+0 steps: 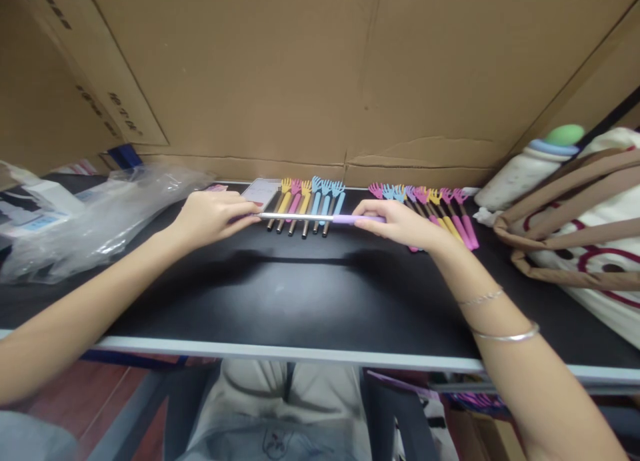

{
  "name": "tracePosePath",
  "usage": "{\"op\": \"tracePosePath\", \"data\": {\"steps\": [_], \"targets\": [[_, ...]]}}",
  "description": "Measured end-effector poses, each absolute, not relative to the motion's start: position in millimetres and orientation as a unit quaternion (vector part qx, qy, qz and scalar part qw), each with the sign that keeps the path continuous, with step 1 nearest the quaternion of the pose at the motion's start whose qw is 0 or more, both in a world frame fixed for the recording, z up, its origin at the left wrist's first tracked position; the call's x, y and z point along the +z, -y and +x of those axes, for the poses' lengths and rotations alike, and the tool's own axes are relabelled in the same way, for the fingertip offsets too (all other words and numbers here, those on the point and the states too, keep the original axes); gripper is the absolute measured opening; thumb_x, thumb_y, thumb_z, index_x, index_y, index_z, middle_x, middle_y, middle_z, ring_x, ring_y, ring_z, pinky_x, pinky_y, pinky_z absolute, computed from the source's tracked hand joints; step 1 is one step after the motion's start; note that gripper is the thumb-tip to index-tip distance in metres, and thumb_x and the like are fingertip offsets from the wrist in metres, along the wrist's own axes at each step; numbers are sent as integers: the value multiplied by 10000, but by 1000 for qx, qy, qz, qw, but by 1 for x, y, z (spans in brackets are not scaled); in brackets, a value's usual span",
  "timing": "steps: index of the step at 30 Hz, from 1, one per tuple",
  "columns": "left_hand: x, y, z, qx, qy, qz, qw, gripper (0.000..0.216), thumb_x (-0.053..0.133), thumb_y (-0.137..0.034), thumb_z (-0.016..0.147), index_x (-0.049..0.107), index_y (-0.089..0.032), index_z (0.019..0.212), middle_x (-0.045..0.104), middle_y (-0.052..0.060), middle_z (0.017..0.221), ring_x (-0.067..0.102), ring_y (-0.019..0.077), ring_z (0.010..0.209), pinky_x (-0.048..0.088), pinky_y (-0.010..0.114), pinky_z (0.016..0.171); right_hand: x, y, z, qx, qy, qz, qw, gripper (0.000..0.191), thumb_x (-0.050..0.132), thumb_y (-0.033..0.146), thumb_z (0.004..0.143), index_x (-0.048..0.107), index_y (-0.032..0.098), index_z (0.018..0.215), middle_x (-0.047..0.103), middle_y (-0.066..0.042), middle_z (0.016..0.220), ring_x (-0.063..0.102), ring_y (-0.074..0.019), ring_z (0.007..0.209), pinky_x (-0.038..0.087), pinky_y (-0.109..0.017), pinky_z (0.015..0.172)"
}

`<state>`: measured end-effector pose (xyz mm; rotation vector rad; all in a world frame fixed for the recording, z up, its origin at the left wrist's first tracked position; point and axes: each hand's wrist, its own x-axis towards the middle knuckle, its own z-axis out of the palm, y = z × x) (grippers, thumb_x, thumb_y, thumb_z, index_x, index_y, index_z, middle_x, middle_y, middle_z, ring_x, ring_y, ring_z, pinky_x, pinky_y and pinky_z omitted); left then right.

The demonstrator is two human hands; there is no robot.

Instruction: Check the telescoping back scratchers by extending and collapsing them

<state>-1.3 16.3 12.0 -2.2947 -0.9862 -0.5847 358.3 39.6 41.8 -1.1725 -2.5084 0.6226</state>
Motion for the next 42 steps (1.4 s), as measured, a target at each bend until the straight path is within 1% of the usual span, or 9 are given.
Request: {"op": "tracePosePath", "data": {"steps": [9, 12, 16, 19, 23, 26, 31, 39, 42], "targets": [[11, -18, -3, -240, 328, -861, 305, 333, 455, -396, 957, 739, -248, 867, 732, 8, 752, 672, 136, 705, 357, 249, 520, 39, -34, 349, 276, 860, -409, 132, 488, 376, 585, 931, 623, 174, 840, 432, 47, 505, 382, -93, 448, 299, -249, 486], [11, -18, -2, -238, 328, -862, 304, 319, 465, -386, 951, 734, -241, 860, 740, 8, 778, 673, 134, 703, 363, 247, 529, 37, -35, 348, 257, 857, -422, 150, 484, 405, 588, 918, 639, 172, 839, 405, 49, 512, 357, -91, 452, 277, -252, 479], [14, -18, -4, -248, 312, -863, 310, 278, 496, -367, 930, 727, -233, 854, 735, 2, 760, 662, 132, 669, 342, 245, 519, 40, -39, 353, 237, 856, -423, 179, 415, 493, 578, 884, 603, 178, 892, 484, 36, 573, 430, -101, 513, 322, -251, 518], [18, -19, -8, -245, 335, -854, 313, 280, 492, -383, 919, 728, -247, 853, 710, -5, 690, 644, 135, 641, 296, 248, 493, 45, -40, 358, 254, 855, -415, 181, 403, 556, 571, 852, 582, 181, 949, 510, 35, 595, 462, -106, 539, 346, -248, 531], [22, -20, -14, -233, 365, -848, 305, 325, 465, -419, 919, 726, -246, 830, 693, -4, 655, 627, 134, 612, 276, 249, 483, 48, -40, 361, 282, 846, -409, 194, 409, 604, 572, 821, 562, 185, 946, 524, 25, 640, 471, -100, 554, 349, -236, 509], [22, -21, -16, -229, 363, -852, 299, 339, 451, -422, 923, 727, -248, 829, 704, -3, 674, 634, 132, 621, 304, 248, 495, 45, -40, 361, 297, 844, -404, 190, 396, 578, 568, 846, 543, 183, 934, 541, 18, 647, 478, -99, 547, 354, -233, 496], [18, -23, -17, -225, 349, -858, 302, 339, 452, -431, 936, 735, -261, 859, 717, 0, 701, 654, 134, 651, 336, 254, 516, 37, -44, 364, 310, 853, -394, 141, 368, 496, 554, 906, 517, 188, 873, 546, 23, 634, 456, -87, 510, 343, -231, 491], [20, -21, -14, -215, 351, -860, 302, 370, 432, -459, 956, 730, -264, 856, 689, 6, 659, 638, 139, 636, 305, 267, 510, 39, -40, 357, 311, 857, -394, 113, 475, 381, 629, 921, 496, 192, 773, 434, 39, 578, 367, -88, 492, 308, -242, 479], [23, -20, -16, -212, 351, -858, 309, 367, 432, -453, 957, 730, -261, 862, 677, 10, 648, 625, 138, 625, 292, 265, 506, 40, -39, 357, 319, 849, -403, 125, 466, 394, 626, 920, 517, 185, 828, 454, 38, 583, 392, -82, 477, 319, -237, 465]]}}
